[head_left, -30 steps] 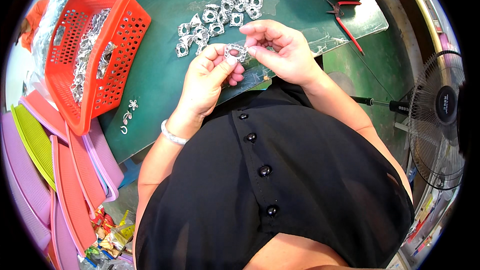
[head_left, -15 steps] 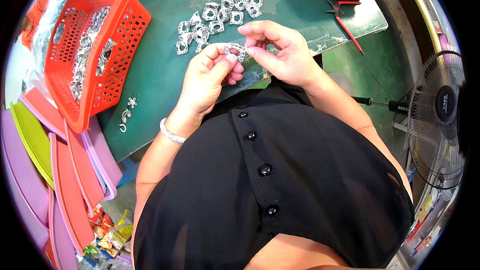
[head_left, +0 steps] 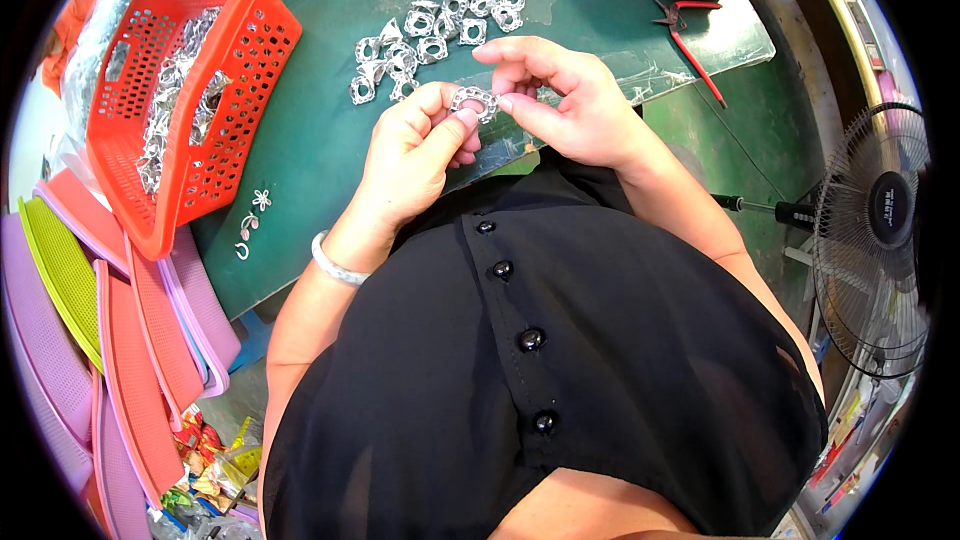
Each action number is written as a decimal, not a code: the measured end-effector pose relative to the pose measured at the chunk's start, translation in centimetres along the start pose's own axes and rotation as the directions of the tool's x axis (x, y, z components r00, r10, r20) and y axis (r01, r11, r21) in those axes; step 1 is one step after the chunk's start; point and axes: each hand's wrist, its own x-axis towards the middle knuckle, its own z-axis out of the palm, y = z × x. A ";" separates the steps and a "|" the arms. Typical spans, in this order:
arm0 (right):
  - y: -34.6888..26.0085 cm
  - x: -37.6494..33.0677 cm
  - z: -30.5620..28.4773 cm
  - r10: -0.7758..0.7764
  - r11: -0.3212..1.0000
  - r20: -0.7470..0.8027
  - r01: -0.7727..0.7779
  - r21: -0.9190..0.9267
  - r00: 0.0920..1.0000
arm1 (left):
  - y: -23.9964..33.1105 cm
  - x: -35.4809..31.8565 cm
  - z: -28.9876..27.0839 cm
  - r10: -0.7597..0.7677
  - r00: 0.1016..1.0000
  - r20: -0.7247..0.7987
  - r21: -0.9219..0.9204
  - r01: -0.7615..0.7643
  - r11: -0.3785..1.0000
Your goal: The person repeatedly picks up small silver metal components from a red basket and the table, then joins two pieces together by hand. The assembled units are placed on the green work surface. The person continues this one-at-a-time assembly throughout the clip.
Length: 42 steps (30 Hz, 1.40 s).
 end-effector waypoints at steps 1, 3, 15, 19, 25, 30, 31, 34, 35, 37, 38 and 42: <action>0.0 0.0 0.0 -0.003 1.000 0.004 0.003 0.002 1.000 | 0.0 0.0 0.0 0.000 1.000 0.002 0.000 0.000 1.000; -0.1 0.0 0.0 0.009 1.000 0.009 -0.009 0.016 1.000 | 0.2 -0.1 0.0 -0.008 1.000 0.001 0.014 0.008 1.000; -0.1 -0.2 -0.1 0.070 0.997 0.032 -0.071 0.026 0.997 | 0.4 -0.1 0.0 -0.035 0.999 0.015 0.041 0.034 0.999; -0.1 -0.1 -0.1 0.068 0.997 0.038 -0.069 0.023 0.997 | 0.4 -0.1 -0.1 -0.052 0.999 0.010 0.027 0.052 0.998; 0.1 -0.2 0.0 0.057 0.998 0.048 -0.058 0.019 0.997 | 0.3 -0.1 -0.1 -0.056 0.998 0.023 0.028 0.055 0.998; 0.1 -0.3 0.2 0.054 0.999 0.038 -0.054 -0.007 0.998 | 0.4 -0.1 -0.2 -0.061 0.998 0.027 0.031 0.060 0.998; 0.1 -0.3 0.2 0.055 0.998 0.036 -0.055 -0.004 0.998 | 0.4 -0.1 -0.2 -0.063 0.998 0.027 0.030 0.062 0.998; -0.1 -0.3 0.2 0.068 0.997 0.038 -0.067 -0.029 0.997 | 0.3 -0.1 -0.1 -0.071 0.997 0.035 0.013 0.071 0.997; -0.1 -0.4 0.2 0.067 0.997 0.039 -0.066 -0.031 0.997 | 0.3 -0.1 -0.1 -0.073 0.997 0.036 0.013 0.072 0.997; -0.1 -0.4 0.2 0.066 0.997 0.042 -0.064 -0.035 0.997 | 0.3 -0.1 -0.2 -0.076 0.996 0.036 0.013 0.075 0.997; -0.1 -0.4 0.2 0.061 0.998 0.041 -0.060 -0.034 0.997 | 0.2 -0.1 -0.2 -0.075 0.996 0.037 0.013 0.075 0.997; 0.1 -0.5 0.2 0.044 0.999 0.033 -0.043 -0.029 0.998 | 0.2 -0.1 -0.1 -0.078 0.996 0.034 0.011 0.077 0.997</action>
